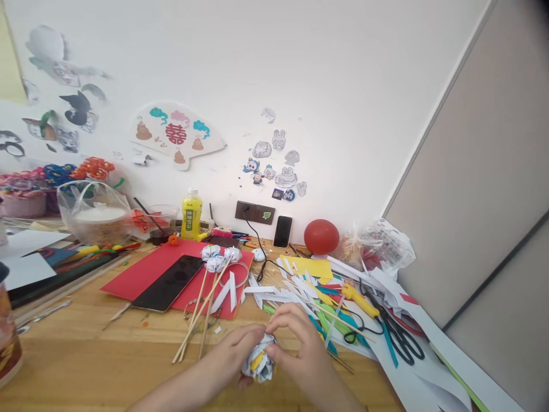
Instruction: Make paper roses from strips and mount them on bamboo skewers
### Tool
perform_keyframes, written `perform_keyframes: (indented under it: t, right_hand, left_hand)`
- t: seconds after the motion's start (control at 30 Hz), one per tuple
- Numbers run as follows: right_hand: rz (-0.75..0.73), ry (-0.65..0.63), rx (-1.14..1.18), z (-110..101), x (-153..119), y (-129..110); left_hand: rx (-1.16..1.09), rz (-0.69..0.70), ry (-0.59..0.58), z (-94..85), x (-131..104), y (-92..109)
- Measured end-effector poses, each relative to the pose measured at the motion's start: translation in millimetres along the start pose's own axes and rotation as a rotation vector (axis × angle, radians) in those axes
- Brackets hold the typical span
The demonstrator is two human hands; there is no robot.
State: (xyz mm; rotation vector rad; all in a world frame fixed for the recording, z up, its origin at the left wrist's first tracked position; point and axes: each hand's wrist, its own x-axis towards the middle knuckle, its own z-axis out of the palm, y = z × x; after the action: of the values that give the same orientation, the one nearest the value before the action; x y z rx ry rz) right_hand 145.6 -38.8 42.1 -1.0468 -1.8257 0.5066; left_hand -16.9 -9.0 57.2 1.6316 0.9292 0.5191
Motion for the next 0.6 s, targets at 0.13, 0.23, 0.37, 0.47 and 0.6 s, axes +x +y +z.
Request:
perform_keyframes:
  t: [0.13,0.23,0.37,0.47,0.6]
  right_hand:
    - [-0.014,-0.019,0.003,0.7,-0.5,0.0]
    - [-0.003,-0.047,0.012,0.4,-0.4,-0.2]
    - [0.028,-0.026,0.029,1.9,0.1,1.2]
    - [0.047,-0.007,0.087,0.7,0.6,4.4]
    - [0.039,0.041,0.193,-7.0,2.5,8.7]
  left_hand:
    - [0.036,0.025,-0.015,-1.6,1.9,-7.2]
    - [0.008,0.029,0.005,-0.9,2.5,-12.8]
    - [-0.033,0.058,-0.026,-1.2,1.9,-16.6]
    - [-0.127,0.083,-0.074,-1.5,2.5,-17.5]
    - [-0.458,0.032,-0.103,1.7,6.5,-17.4]
